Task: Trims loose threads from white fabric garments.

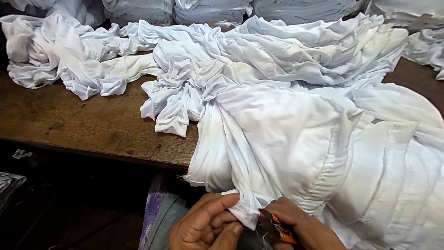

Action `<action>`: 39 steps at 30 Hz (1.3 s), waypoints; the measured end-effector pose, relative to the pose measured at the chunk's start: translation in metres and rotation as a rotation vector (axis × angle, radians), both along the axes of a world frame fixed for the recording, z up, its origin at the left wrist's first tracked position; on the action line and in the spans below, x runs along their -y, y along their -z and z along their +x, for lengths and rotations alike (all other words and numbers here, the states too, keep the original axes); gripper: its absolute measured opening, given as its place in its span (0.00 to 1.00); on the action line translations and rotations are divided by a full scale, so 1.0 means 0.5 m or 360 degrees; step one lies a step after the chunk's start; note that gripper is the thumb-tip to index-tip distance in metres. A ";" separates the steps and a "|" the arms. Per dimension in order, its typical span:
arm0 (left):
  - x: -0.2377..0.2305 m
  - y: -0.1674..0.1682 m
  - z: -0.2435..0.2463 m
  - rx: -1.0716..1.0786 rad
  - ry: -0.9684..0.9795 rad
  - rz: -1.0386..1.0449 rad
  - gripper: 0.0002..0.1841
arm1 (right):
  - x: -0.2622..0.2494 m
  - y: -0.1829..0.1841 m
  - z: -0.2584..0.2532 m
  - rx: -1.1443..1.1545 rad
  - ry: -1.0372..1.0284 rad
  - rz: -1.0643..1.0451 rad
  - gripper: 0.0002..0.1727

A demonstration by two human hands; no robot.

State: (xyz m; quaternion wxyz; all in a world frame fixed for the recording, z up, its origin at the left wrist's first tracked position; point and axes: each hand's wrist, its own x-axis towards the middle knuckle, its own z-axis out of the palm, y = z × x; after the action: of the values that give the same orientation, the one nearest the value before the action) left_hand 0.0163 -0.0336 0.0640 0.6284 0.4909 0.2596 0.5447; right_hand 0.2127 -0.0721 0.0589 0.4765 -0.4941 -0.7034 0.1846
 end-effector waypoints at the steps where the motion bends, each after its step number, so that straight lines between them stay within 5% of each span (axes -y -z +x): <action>1: -0.004 -0.006 0.002 0.0029 0.0029 -0.0026 0.20 | 0.000 -0.004 0.003 -0.0012 -0.0013 0.0004 0.12; 4: -0.004 -0.025 0.011 0.0132 0.0138 -0.0160 0.21 | 0.004 0.000 -0.005 0.0019 0.0154 0.0060 0.18; 8: 0.000 -0.027 0.020 0.0092 0.0121 -0.0096 0.22 | -0.014 0.006 -0.007 -0.0058 0.0299 0.0122 0.12; 15: -0.079 0.016 0.033 -0.0768 -0.0556 0.0946 0.11 | -0.025 -0.040 0.030 -0.0057 -0.0014 0.0005 0.12; 17: -0.091 0.011 0.041 -0.0788 -0.0479 0.0995 0.21 | -0.030 -0.054 0.038 -0.0091 -0.0048 -0.0027 0.11; 19: -0.090 0.009 0.056 -0.0665 -0.0342 0.0963 0.27 | -0.039 -0.060 0.045 -0.0140 -0.0057 -0.0009 0.10; 23: -0.096 0.005 0.070 -0.0337 -0.0268 0.0826 0.08 | -0.053 -0.074 0.056 -0.0248 -0.0056 -0.0053 0.08; 28: -0.115 -0.007 0.045 0.0081 0.0146 0.0591 0.06 | -0.060 -0.088 0.082 -0.0437 -0.0229 -0.0230 0.07; 31: -0.116 -0.020 0.026 0.0037 0.0200 0.0431 0.06 | -0.057 -0.101 0.096 -0.0581 -0.0244 -0.0411 0.06; 35: -0.131 -0.041 0.005 -0.0265 0.0300 0.0343 0.23 | -0.059 -0.089 0.090 -0.0474 -0.0120 -0.0495 0.06; 39: -0.137 -0.044 0.000 -0.0327 0.0354 0.0238 0.24 | -0.041 -0.081 0.080 -0.0172 0.0009 -0.0259 0.13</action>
State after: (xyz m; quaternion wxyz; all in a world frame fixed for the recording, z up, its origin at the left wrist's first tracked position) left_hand 0.0166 0.0347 0.0860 0.6167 0.6151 0.2254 0.4366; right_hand 0.2526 -0.0518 0.0993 0.4725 -0.5226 -0.6579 0.2661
